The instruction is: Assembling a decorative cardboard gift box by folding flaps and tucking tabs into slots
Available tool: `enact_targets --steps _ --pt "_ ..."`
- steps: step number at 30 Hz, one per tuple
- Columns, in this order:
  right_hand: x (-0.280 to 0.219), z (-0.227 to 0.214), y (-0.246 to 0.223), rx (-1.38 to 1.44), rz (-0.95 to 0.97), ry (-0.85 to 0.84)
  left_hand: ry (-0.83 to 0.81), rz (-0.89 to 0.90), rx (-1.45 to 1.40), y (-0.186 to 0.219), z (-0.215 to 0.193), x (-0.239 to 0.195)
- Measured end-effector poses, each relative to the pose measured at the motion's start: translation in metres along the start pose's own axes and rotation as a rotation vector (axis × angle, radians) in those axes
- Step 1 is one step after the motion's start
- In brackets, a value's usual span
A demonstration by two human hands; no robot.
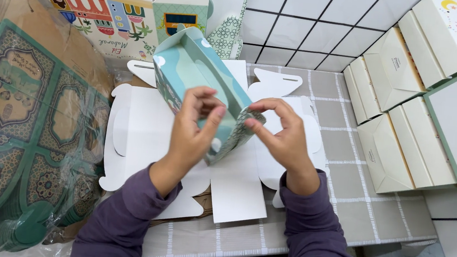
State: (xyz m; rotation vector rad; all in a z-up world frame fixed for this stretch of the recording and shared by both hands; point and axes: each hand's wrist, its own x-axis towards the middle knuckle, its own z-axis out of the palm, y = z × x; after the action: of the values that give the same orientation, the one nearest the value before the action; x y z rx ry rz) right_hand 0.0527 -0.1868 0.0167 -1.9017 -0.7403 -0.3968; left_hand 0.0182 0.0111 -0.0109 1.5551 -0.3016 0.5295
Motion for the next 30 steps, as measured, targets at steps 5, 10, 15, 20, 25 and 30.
enact_targets --steps 5,10,15,20,25,30 --pt "0.009 -0.031 0.015 -0.094 0.047 0.081 0.212 0.181 0.274 -0.006 -0.033 0.018" --pt "0.013 -0.054 0.016 -0.175 0.092 0.143 0.288 0.214 0.566 -0.004 -0.055 0.030" --pt "0.014 -0.056 0.019 -0.128 0.164 0.156 0.059 -0.179 0.533 -0.002 -0.049 0.038" --pt "0.016 -0.047 0.023 -0.136 0.123 0.161 0.051 -0.082 0.606 -0.043 -0.041 0.038" --pt "0.022 -0.022 0.042 -0.474 0.116 0.187 0.154 0.090 0.488 -0.104 -0.032 0.026" --pt "0.012 0.032 0.075 -0.842 -0.063 0.327 0.028 -0.070 0.505 -0.123 -0.035 0.022"
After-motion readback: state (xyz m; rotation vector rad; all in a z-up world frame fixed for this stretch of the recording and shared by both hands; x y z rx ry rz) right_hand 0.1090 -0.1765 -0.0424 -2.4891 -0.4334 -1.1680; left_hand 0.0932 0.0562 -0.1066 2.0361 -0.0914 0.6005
